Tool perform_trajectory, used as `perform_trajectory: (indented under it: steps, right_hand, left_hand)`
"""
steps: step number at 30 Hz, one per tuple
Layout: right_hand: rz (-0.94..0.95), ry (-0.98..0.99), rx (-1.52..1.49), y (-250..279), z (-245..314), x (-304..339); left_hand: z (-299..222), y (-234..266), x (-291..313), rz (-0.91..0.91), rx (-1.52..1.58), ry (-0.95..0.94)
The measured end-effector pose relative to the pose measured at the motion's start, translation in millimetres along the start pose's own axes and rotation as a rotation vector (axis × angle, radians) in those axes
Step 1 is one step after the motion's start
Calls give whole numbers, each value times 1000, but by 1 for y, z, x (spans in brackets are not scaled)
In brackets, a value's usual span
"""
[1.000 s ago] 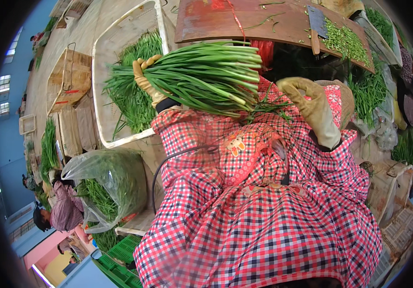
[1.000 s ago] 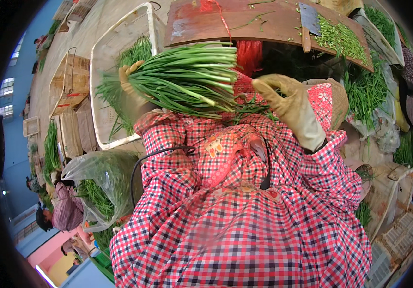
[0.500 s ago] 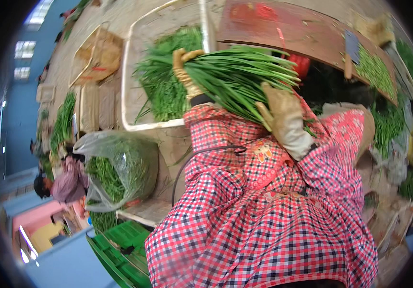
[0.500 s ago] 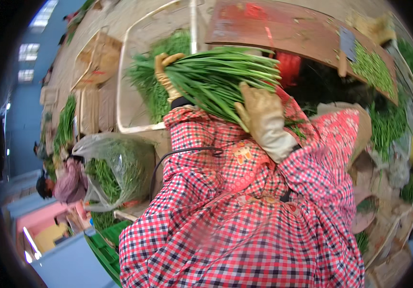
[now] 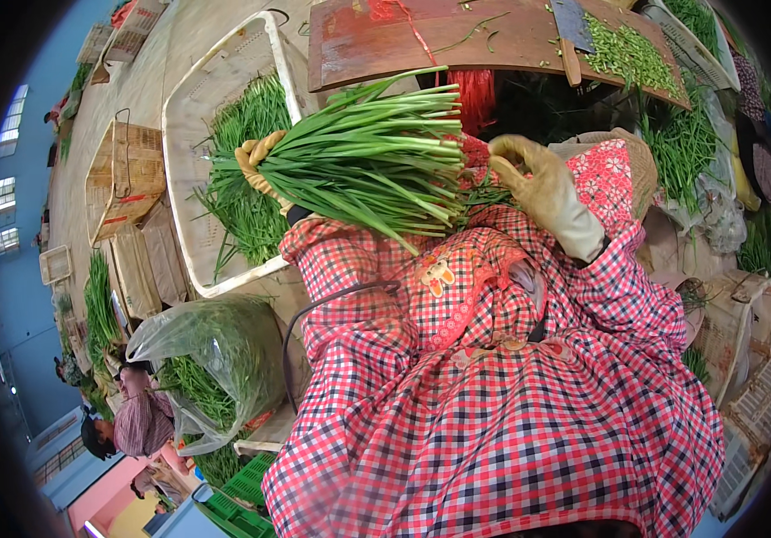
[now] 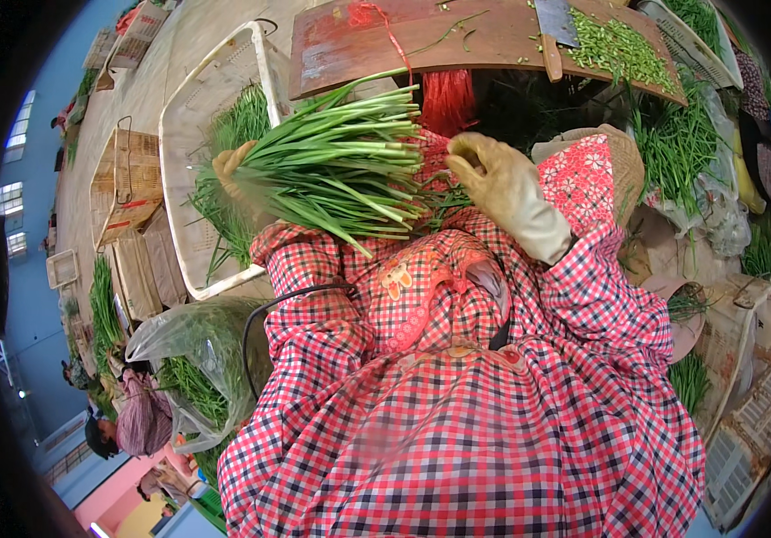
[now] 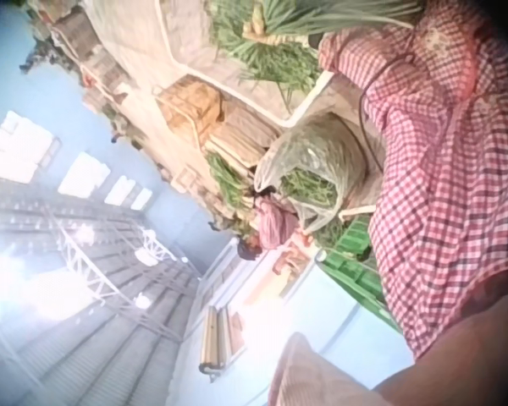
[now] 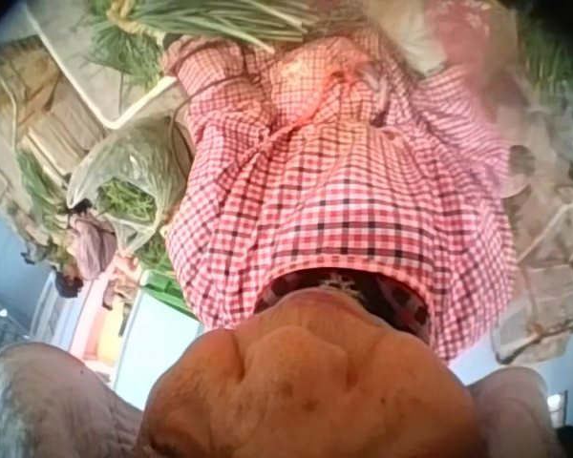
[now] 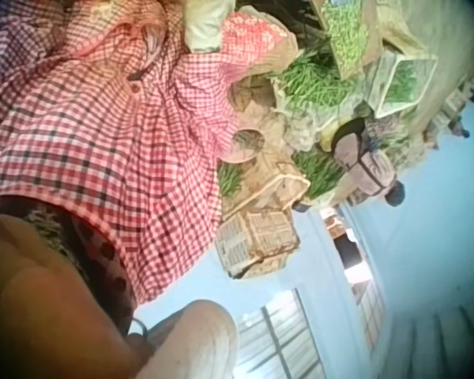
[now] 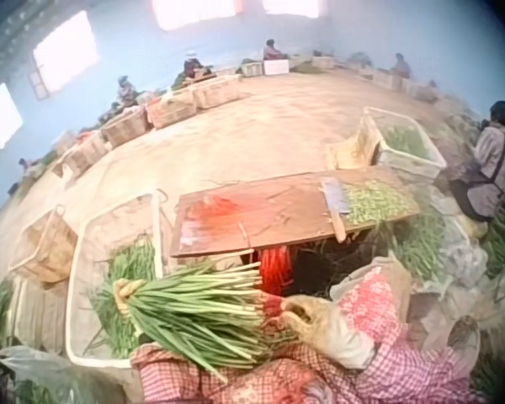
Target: Trim and process large bundles of green onions or similar leafy vegetables in a warehouse setting.
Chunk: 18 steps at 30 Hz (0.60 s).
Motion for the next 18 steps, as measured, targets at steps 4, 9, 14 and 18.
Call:
perform_trajectory:
  steps: [4,9,14,18]
  right_hand:
    - [10,206,210,-22,28,-16]
    - [1,283,398,-29,17,-16]
    - [137,-36,679,14,-35,-11]
    - [16,212,465,32,-3,-4]
  left_hand:
    - [-3,-10,2,-11,-44,-5]
    - [1,-4,5,-151,241,123]
    - [5,2,-5,10,452,213]
    - [5,-8,-4,156,673,291]
Point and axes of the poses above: each hand's wrist, its own x-axis away from the middle knuckle, its own y-axis out of the back of the hand, z = x × y, the point moved 4 cm from there along -x, towards the middle knuckle, and after that the axes turned 11 degrees about -y, right-handed, at the moved point
